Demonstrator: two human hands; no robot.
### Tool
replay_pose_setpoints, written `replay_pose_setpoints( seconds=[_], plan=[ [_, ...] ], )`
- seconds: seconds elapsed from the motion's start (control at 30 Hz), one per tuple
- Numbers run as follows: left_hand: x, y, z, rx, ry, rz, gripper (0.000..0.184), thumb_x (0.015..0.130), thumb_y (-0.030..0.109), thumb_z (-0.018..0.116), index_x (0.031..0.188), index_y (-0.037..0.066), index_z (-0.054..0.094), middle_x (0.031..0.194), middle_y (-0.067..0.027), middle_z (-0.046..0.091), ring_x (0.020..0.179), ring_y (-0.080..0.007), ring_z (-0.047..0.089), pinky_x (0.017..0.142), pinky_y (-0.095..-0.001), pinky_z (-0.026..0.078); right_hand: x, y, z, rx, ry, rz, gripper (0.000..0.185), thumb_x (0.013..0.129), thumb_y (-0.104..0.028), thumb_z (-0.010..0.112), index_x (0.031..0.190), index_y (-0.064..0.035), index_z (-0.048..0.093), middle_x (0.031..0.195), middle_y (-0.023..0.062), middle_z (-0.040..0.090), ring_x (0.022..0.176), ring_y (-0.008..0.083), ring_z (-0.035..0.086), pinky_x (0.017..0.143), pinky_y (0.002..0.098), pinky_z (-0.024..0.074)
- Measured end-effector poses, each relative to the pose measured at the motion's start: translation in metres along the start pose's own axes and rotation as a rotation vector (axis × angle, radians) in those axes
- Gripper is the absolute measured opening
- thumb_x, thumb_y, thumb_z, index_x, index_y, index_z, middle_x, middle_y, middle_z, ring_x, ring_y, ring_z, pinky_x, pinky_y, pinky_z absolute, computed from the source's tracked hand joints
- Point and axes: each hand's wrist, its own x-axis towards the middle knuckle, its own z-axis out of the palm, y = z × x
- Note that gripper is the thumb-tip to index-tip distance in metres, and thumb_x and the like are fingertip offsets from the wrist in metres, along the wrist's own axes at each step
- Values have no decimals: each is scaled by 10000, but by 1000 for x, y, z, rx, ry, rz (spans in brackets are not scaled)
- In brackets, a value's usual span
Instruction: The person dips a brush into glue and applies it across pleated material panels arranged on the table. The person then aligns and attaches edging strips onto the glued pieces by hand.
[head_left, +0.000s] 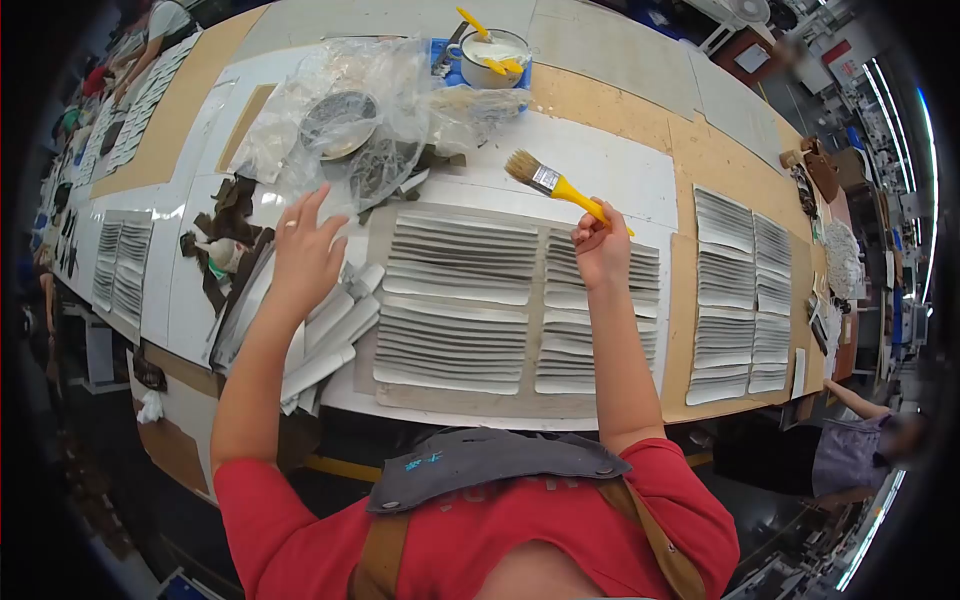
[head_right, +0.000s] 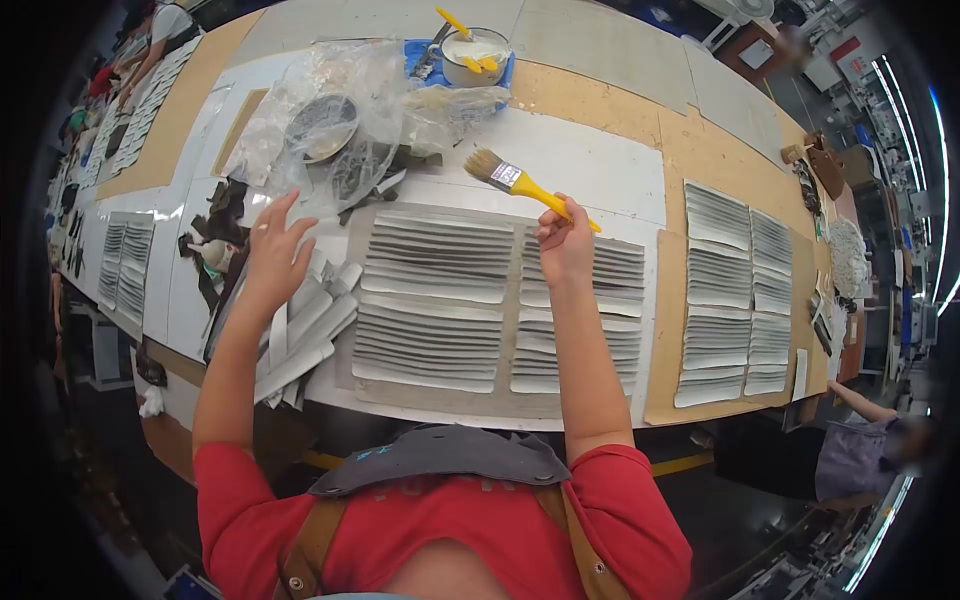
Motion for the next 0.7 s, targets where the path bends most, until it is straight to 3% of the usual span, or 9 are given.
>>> replay_pose_setpoints(
  seconds=[0.13, 0.23, 0.33, 0.4, 0.47, 0.53, 0.63, 0.67, 0.7],
  plan=[
    [73, -96, 95, 293, 43, -27, 344, 803, 159, 541, 1140, 93, 553, 1411, -92, 318, 1296, -310, 293, 1051, -544, 173, 2, 65, 54, -50, -79, 43, 211, 894, -202, 484, 1008, -28, 515, 640, 67, 547, 547, 127, 504, 517, 237, 426],
    [105, -141, 106, 63, 102, -246, 368, 824, 155, 498, 1182, 78, 527, 1402, -90, 343, 1271, -303, 343, 1031, -538, 215, 9, 116, 103, -198, -137, 96, 220, 916, -202, 473, 1052, -35, 521, 689, 78, 579, 557, 124, 530, 546, 235, 455],
    [118, -176, 92, -258, 304, -231, 409, 825, 126, 495, 1228, 53, 491, 1361, -104, 402, 1223, -296, 409, 1011, -511, 262, 22, 172, 160, -412, -302, 53, 257, 918, -184, 501, 1140, -60, 537, 753, 84, 610, 631, 110, 560, 634, 256, 481],
    [114, -178, 77, -304, 337, -137, 424, 820, 101, 505, 1237, 29, 480, 1329, -119, 437, 1202, -293, 433, 1000, -470, 292, 45, 218, 184, -532, -448, -75, 293, 896, -194, 548, 1168, -85, 541, 793, 95, 622, 653, 101, 571, 658, 246, 482],
    [106, -175, 65, -321, 352, -49, 433, 812, 72, 519, 1237, 2, 476, 1300, -141, 463, 1187, -300, 445, 991, -427, 319, 58, 236, 212, -1060, -491, -489, 312, 867, -200, 574, 1158, -88, 549, 821, 126, 632, 658, 179, 603, 653, 292, 493],
    [97, -167, 56, -302, 332, 3, 429, 806, 45, 526, 1227, -25, 477, 1282, -164, 473, 1181, -315, 444, 985, -399, 335, 93, 282, 221, -1236, -476, -795, 335, 819, -164, 578, 1147, -94, 555, 824, 154, 633, 708, 286, 621, 652, 373, 496],
    [89, -153, 47, -241, 301, 51, 432, 810, 32, 518, 1234, -36, 466, 1288, -168, 468, 1177, -325, 442, 994, -403, 328, 99, 291, 246, -1541, -512, -523, 239, 748, -146, 575, 981, -94, 575, 826, 151, 638, 781, 347, 622, 666, 449, 489],
    [87, -146, 44, -230, 287, 43, 443, 809, 24, 508, 1245, -38, 455, 1296, -177, 459, 1180, -329, 438, 998, -404, 322, 102, 300, 251, -1571, -494, -498, 222, 750, -122, 571, 969, -91, 550, 819, 156, 637, 797, 348, 627, 666, 448, 492],
    [86, -151, 49, -237, 284, 69, 460, 806, 20, 501, 1258, -42, 440, 1304, -189, 449, 1187, -333, 432, 1003, -406, 313, 101, 305, 257, -1606, -525, -355, 334, 737, -77, 570, 1066, -97, 513, 837, 164, 635, 811, 348, 630, 662, 440, 494]
  ],
)
